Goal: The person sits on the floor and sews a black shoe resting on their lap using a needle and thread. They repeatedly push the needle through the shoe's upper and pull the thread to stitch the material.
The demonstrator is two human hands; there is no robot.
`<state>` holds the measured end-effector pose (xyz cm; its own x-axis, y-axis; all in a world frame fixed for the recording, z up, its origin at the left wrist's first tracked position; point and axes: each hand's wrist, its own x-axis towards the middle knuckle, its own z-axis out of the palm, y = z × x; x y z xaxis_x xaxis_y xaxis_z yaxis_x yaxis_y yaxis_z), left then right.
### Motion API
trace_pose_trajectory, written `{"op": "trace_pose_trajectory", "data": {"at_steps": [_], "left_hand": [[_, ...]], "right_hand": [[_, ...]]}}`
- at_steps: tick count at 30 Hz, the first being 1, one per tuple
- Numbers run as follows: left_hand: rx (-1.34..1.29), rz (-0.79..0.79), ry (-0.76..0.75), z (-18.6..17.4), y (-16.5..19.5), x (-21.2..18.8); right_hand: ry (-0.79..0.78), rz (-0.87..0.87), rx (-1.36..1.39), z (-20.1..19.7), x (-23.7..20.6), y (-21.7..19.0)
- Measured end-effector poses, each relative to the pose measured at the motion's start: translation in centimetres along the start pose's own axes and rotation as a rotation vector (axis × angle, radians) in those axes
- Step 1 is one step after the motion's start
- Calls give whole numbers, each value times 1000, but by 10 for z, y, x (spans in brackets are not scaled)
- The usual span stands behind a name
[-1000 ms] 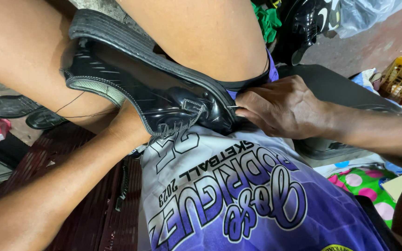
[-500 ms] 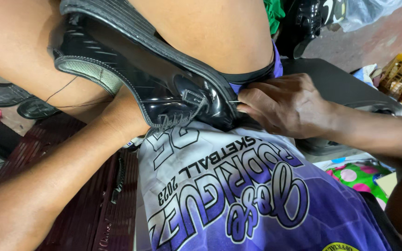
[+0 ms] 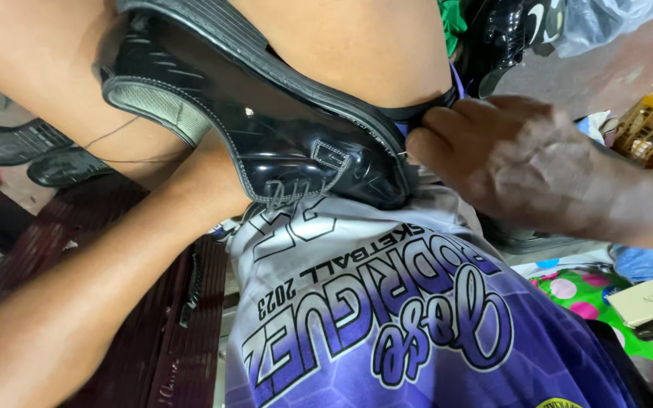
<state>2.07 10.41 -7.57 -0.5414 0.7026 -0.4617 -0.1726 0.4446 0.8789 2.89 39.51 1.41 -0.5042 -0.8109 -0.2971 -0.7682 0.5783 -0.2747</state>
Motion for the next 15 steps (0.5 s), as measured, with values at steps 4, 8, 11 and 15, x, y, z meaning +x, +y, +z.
{"op": "trace_pose_trajectory", "data": {"at_steps": [4, 8, 11, 15], "left_hand": [[-100, -17, -12, 0, 0, 0], [-126, -53, -3, -3, 2, -2], [-128, -73, -8, -5, 1, -5], [-130, -102, 3, -2, -4, -9]], "right_hand": [[86, 11, -25, -5, -3, 11], [174, 53, -90, -5, -4, 21], [214, 82, -56, 0, -9, 22], [221, 132, -36, 10, -20, 30]]}}
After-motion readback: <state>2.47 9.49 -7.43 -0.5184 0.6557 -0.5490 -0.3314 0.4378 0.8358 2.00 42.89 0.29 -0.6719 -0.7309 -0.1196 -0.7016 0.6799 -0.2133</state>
